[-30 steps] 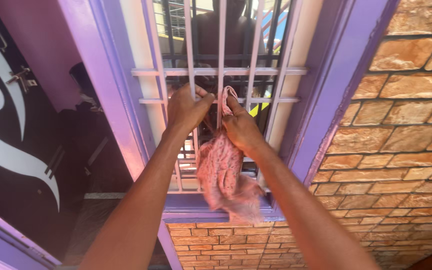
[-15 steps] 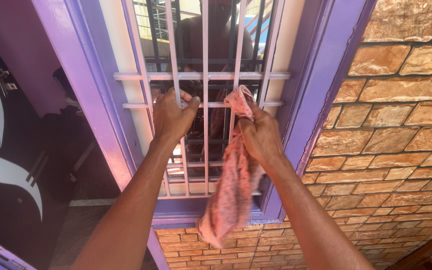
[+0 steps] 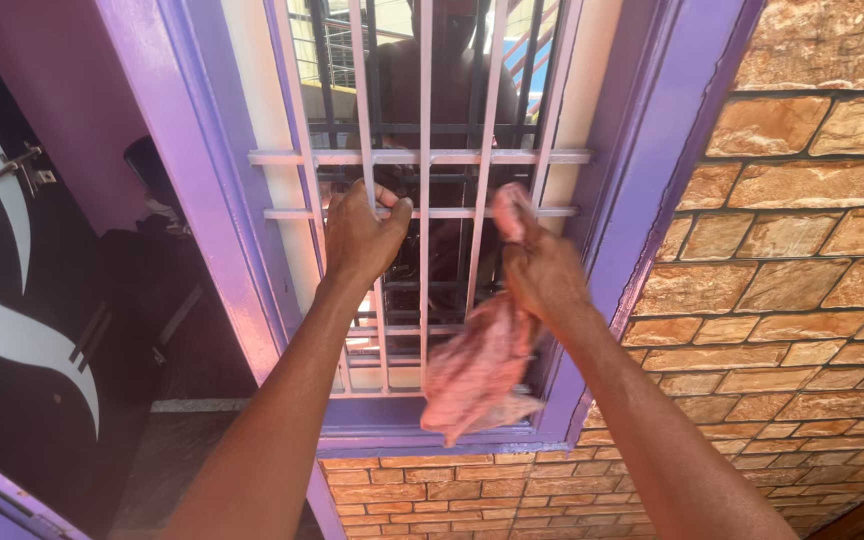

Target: The person cleans the metal bars of a window grill with a pink cloth, wiping different parts of the bars and frame.

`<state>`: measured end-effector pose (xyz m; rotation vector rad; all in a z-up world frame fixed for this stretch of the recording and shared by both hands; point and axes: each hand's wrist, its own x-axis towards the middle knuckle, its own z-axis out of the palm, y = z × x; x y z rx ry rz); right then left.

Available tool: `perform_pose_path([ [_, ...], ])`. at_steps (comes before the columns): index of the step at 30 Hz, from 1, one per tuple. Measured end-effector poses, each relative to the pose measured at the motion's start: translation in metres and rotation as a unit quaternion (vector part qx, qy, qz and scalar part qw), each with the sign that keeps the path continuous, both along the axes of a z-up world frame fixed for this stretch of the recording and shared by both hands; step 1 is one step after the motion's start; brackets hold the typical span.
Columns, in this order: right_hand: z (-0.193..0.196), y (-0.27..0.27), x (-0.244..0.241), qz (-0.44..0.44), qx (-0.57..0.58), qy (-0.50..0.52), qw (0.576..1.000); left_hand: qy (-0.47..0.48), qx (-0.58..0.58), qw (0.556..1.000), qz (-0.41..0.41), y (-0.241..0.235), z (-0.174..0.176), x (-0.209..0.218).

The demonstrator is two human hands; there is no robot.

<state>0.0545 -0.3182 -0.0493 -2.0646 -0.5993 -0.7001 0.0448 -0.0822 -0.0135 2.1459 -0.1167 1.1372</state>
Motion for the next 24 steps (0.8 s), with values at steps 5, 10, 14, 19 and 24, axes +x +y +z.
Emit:
perform_pose_path([
  [5, -0.003, 0.047, -0.004, -0.104, 0.063, 0.033, 0.992, 0.035, -0.007, 0.999, -0.016, 0.002, 0.001, -0.005],
  [10, 0.022, 0.010, -0.026, -0.159, -0.065, 0.068, 0.983, -0.033, 0.020, 0.999, 0.009, -0.005, -0.006, 0.001],
  [14, 0.016, 0.051, -0.028, -0.179, -0.017, 0.075, 0.981, -0.092, 0.039, 0.995, 0.008, -0.009, -0.016, -0.009],
  [19, 0.025, 0.013, -0.027, -0.202, -0.133, 0.052, 0.969, -0.045, 0.017, 0.999, 0.011, -0.014, -0.008, -0.015],
  [24, 0.016, 0.042, -0.025, -0.106, 0.053, 0.099, 0.988, -0.066, 0.027, 0.997, 0.011, -0.013, -0.009, -0.018],
])
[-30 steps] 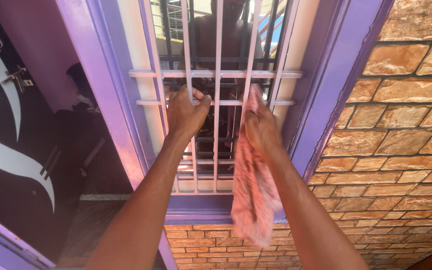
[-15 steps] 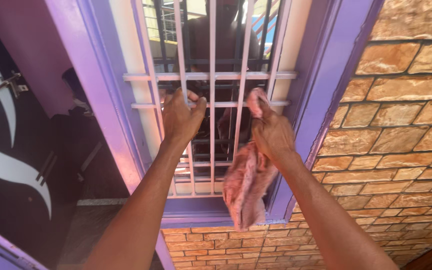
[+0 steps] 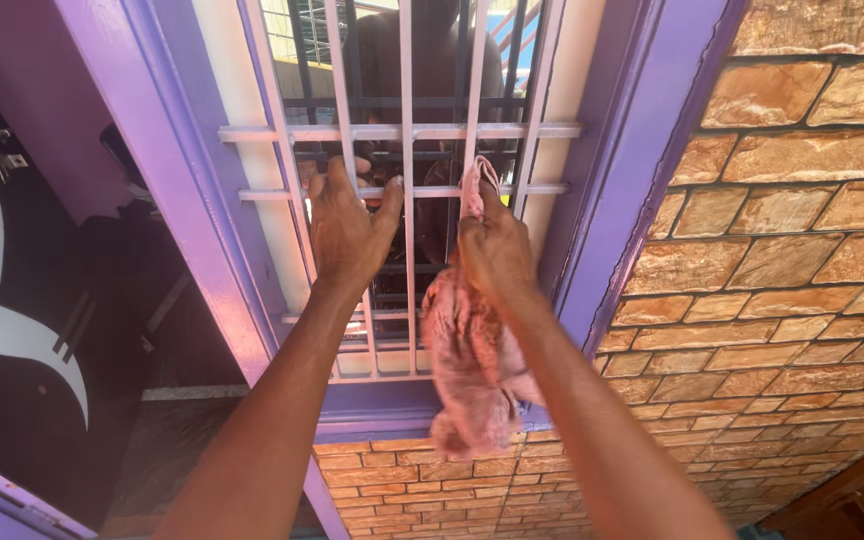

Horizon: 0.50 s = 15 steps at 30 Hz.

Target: The person cleans the metal bars of a window grill with a pink cloth, wiping different parts of the bars and frame.

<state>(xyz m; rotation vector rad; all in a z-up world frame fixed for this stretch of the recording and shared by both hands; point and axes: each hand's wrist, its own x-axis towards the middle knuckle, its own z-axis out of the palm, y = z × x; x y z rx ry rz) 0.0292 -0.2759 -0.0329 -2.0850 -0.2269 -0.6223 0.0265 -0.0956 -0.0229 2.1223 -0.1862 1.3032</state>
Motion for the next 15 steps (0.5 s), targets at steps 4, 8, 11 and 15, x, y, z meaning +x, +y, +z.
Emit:
perform_pose_path([
  [4, -0.002, -0.031, 0.004, -0.060, -0.171, -0.048, 0.982, -0.007, -0.013, 1.000, -0.003, -0.002, 0.002, 0.000],
  [8, -0.016, 0.003, 0.008, -0.023, -0.036, -0.115, 0.992, 0.045, -0.025, 0.999, -0.014, 0.000, 0.002, -0.005],
  [11, -0.009, -0.032, -0.005, 0.016, -0.094, -0.039, 0.995, -0.016, -0.004, 1.000, -0.008, 0.000, 0.002, -0.006],
  [15, -0.011, -0.057, -0.024, -0.022, 0.100, 0.068, 0.992, 0.017, -0.003, 1.000, -0.005, 0.004, 0.003, -0.004],
])
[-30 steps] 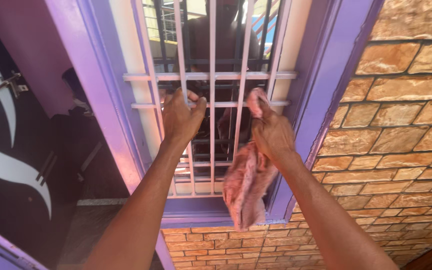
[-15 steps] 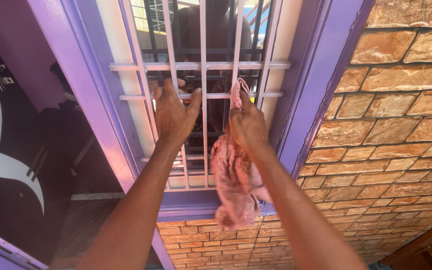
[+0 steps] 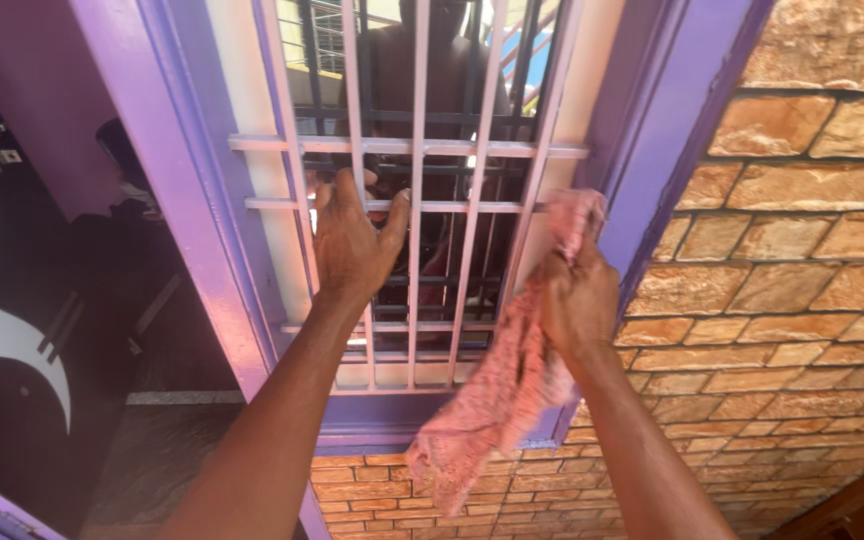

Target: The person cleans the metal bars of a window grill with a pink cloth, wiping different parts of the bars and frame.

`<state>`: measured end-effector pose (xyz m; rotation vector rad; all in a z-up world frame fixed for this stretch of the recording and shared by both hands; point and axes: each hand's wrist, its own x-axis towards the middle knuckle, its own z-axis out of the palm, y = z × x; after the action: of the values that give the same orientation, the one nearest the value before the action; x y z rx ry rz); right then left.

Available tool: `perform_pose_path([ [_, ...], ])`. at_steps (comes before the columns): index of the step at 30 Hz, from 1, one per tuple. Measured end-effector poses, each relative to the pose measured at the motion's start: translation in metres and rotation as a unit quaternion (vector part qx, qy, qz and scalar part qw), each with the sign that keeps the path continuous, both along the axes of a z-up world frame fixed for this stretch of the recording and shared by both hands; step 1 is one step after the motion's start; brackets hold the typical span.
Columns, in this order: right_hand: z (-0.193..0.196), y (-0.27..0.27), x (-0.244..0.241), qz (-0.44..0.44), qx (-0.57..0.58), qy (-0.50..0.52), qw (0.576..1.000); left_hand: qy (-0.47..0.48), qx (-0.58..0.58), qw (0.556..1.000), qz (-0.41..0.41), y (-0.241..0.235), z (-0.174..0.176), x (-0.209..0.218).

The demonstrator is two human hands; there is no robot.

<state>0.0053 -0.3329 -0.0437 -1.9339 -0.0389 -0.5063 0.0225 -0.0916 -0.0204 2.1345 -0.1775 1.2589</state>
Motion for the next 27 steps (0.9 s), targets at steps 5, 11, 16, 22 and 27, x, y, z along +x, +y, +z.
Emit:
perform_pose_path([
  [5, -0.001, -0.004, 0.022, -0.008, -0.088, -0.102, 0.991, 0.000, -0.013, 1.000, -0.015, -0.003, 0.000, 0.001],
  [11, 0.015, -0.020, 0.030, -0.048, -0.327, 0.002, 0.944, 0.012, -0.006, 1.000, -0.014, -0.001, 0.002, -0.004],
  [16, 0.009, 0.006, 0.038, -0.042, -0.141, 0.048, 0.988, 0.010, -0.002, 1.000, -0.025, 0.003, 0.002, -0.003],
  [22, 0.007, 0.009, 0.028, -0.008, -0.118, -0.036, 0.992, -0.017, 0.021, 0.999, -0.035, 0.007, -0.003, 0.003],
  [27, 0.016, 0.012, 0.009, 0.035, 0.069, 0.087, 0.993, 0.005, 0.012, 0.999, -0.042, 0.007, -0.002, 0.005],
])
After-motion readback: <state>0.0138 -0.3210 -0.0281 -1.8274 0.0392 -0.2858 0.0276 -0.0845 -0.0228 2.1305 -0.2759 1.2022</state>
